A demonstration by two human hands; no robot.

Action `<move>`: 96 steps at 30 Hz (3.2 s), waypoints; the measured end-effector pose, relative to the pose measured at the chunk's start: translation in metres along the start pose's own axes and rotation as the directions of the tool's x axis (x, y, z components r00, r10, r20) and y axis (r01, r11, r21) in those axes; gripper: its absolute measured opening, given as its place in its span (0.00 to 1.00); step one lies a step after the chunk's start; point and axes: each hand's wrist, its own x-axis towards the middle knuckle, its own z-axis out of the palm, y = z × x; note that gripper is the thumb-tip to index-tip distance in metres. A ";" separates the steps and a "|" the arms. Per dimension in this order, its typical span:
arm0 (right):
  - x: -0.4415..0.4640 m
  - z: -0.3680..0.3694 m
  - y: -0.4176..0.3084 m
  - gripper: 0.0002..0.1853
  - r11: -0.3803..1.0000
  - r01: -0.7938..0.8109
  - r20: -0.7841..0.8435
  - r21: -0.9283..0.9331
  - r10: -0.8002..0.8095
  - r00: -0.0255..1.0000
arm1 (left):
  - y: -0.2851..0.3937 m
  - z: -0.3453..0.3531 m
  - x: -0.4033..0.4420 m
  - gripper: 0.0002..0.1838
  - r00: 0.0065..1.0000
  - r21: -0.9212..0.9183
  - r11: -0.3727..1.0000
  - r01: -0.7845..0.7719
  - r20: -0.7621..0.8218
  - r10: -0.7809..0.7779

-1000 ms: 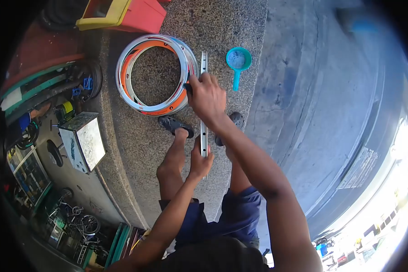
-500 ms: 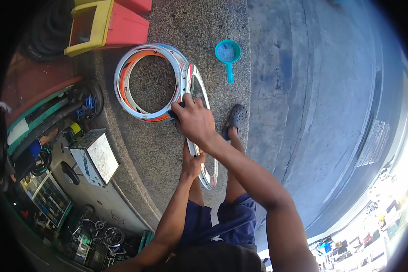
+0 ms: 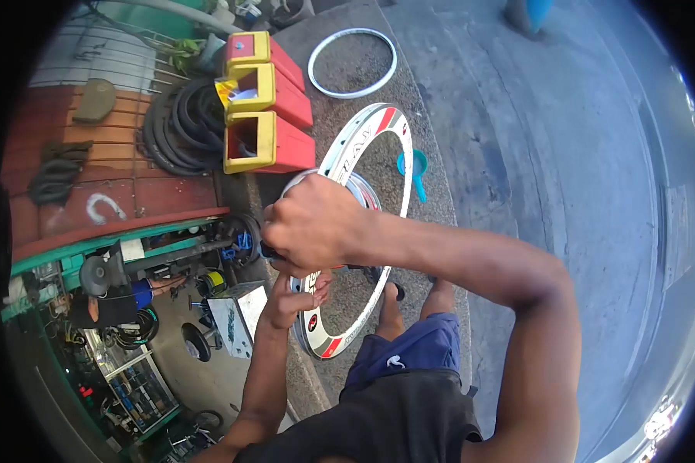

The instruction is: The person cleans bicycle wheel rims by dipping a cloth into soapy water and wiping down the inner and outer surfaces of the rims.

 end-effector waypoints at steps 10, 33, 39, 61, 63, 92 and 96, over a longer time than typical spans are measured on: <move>0.016 -0.108 -0.054 0.17 0.970 0.225 -0.144 -0.093 -0.236 0.961 | 0.069 0.061 -0.124 0.26 0.991 0.390 0.912 -0.127 0.006 0.135; 0.015 -0.133 -0.062 0.18 0.965 0.227 -0.221 -0.132 -0.251 0.942 | 0.048 0.106 -0.188 0.30 0.961 0.347 0.911 -0.223 -0.081 0.266; 0.015 -0.095 -0.162 0.19 0.830 0.558 -0.191 -0.013 -0.550 0.813 | 0.029 0.076 -0.192 0.27 0.941 0.340 0.896 -0.285 -0.080 0.330; 0.074 -0.123 -0.135 0.26 0.805 0.588 -0.097 -0.083 -0.594 0.799 | 0.070 -0.004 -0.213 0.24 0.916 0.301 0.865 -0.401 0.114 0.385; 0.068 -0.132 -0.117 0.24 0.819 0.562 -0.094 -0.115 -0.572 0.815 | 0.071 0.002 -0.216 0.34 0.913 0.280 0.869 -0.408 0.095 0.397; 0.048 -0.170 -0.106 0.21 0.997 0.065 0.369 0.028 -0.071 0.927 | 0.104 0.087 -0.138 0.17 0.920 0.696 0.692 -0.192 -0.117 0.373; 0.055 -0.189 0.002 0.28 0.981 -0.026 0.304 0.193 -0.034 0.952 | 0.100 0.079 -0.154 0.22 0.891 0.668 0.656 -0.352 0.026 0.453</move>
